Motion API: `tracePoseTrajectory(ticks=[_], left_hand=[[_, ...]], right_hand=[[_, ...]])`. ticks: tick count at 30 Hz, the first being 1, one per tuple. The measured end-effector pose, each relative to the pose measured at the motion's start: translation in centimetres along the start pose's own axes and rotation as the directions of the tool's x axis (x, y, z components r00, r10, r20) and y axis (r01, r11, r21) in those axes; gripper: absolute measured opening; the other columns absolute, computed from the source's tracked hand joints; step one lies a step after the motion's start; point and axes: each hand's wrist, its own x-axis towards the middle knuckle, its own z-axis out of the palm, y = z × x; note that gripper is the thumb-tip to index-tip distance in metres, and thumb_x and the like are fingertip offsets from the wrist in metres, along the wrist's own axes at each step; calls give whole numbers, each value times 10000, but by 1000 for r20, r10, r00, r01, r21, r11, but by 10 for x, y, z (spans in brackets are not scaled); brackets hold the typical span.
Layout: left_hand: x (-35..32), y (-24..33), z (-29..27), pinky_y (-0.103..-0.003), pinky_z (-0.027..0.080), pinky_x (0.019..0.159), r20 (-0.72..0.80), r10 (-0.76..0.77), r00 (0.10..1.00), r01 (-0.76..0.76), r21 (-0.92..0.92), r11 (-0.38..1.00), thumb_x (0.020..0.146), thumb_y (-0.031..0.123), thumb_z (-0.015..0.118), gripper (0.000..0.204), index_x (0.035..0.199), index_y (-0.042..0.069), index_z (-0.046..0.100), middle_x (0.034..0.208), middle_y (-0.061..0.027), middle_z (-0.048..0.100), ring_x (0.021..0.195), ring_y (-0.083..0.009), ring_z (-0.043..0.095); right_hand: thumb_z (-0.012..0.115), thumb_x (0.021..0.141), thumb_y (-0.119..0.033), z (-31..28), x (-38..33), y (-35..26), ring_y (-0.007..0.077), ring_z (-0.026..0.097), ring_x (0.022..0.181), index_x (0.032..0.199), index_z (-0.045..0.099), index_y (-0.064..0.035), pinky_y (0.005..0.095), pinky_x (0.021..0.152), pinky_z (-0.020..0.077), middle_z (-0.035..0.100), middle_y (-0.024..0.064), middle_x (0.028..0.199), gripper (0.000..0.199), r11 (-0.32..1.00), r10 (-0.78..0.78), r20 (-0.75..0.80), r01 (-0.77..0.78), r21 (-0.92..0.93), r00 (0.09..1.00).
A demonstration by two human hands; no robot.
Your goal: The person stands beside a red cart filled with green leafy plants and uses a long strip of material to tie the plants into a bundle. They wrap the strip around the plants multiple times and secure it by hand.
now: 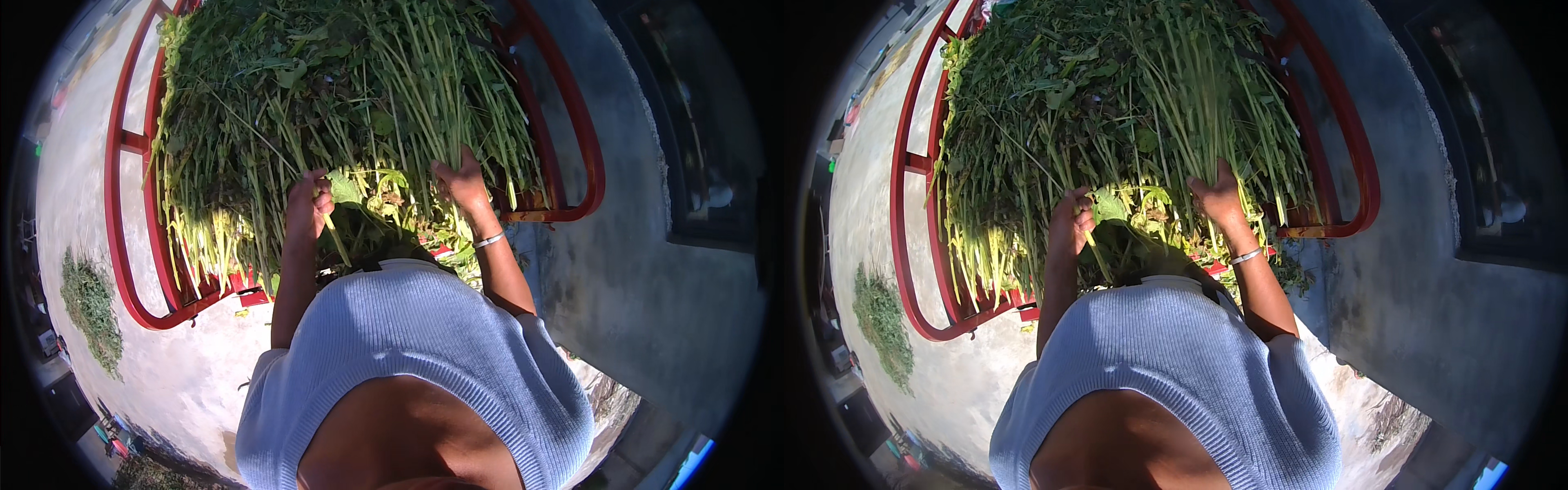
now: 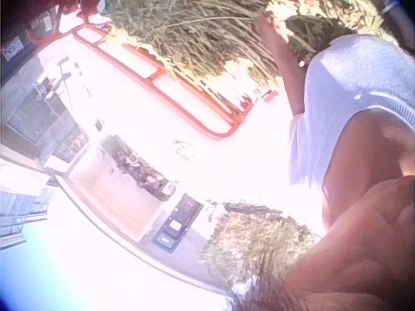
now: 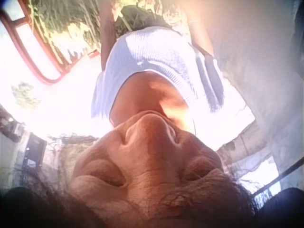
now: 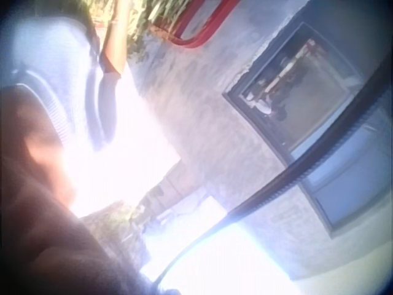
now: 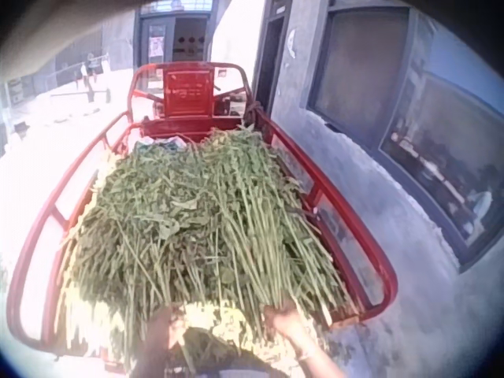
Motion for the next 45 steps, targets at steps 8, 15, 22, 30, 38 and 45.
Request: tracePoseTrajectory(ticks=[8, 15, 22, 30, 38, 45], left_hand=[[-6, -4, 32, -231, 353, 560, 232, -28, 972, 64, -151, 986, 974, 370, 328, 440, 1169, 7, 482, 812, -28, 513, 596, -90, 399], [-12, -10, 50, -308, 452, 710, 279, 64, 958, 2, -229, 973, 945, 327, 441, 402, 1190, 13, 495, 883, -55, 584, 762, -144, 537], [-13, -32, 63, -324, 457, 799, 121, 125, 985, -100, -198, 975, 917, 314, 505, 330, 1110, 48, 541, 921, -48, 602, 839, -155, 562], [-16, -38, 66, -354, 445, 854, 188, 251, 950, -230, -128, 965, 918, 387, 484, 452, 1178, 18, 490, 1074, -99, 582, 950, -192, 558], [2, 57, 58, -445, 392, 972, 192, 296, 936, -131, -591, 796, 906, 501, 393, 581, 1231, 21, 433, 1223, -152, 516, 1120, -273, 497], [27, 45, 52, -403, 458, 861, 67, 361, 930, -275, -526, 805, 951, 339, 412, 353, 1029, 26, 553, 1071, -109, 599, 981, -213, 566]], right_hand=[[663, 762, -247, 5, 22, 43, 428, 575, 640, 1223, 331, 62, 448, 589, 478, 583, 253, 690, 647, 747, -399, -69, 280, -603, 914], [712, 696, -171, 26, -19, -9, 377, 578, 806, 1306, 271, 39, 402, 633, 490, 517, 283, 1038, 782, 549, -366, -27, 192, -814, 930], [708, 698, -219, 59, -67, -51, 364, 503, 990, 1129, 502, 18, 423, 804, 418, 510, 225, 1078, 533, 362, -659, 225, 566, -741, 717], [628, 811, -127, 73, -85, -11, 360, 578, 606, 1062, 527, 25, 378, 501, 455, 577, 186, 660, 311, 765, -402, 278, 487, -421, 872], [436, 960, -189, 24, -90, -20, 41, 353, 458, 1009, 586, 19, 191, 426, 285, 437, -28, 559, 261, 962, -31, 656, -156, 226, 754], [415, 957, -216, 20, -100, -17, 50, 343, 442, 1016, 585, 13, 196, 410, 270, 425, -21, 540, 291, 848, -45, 669, -326, 418, 741]])
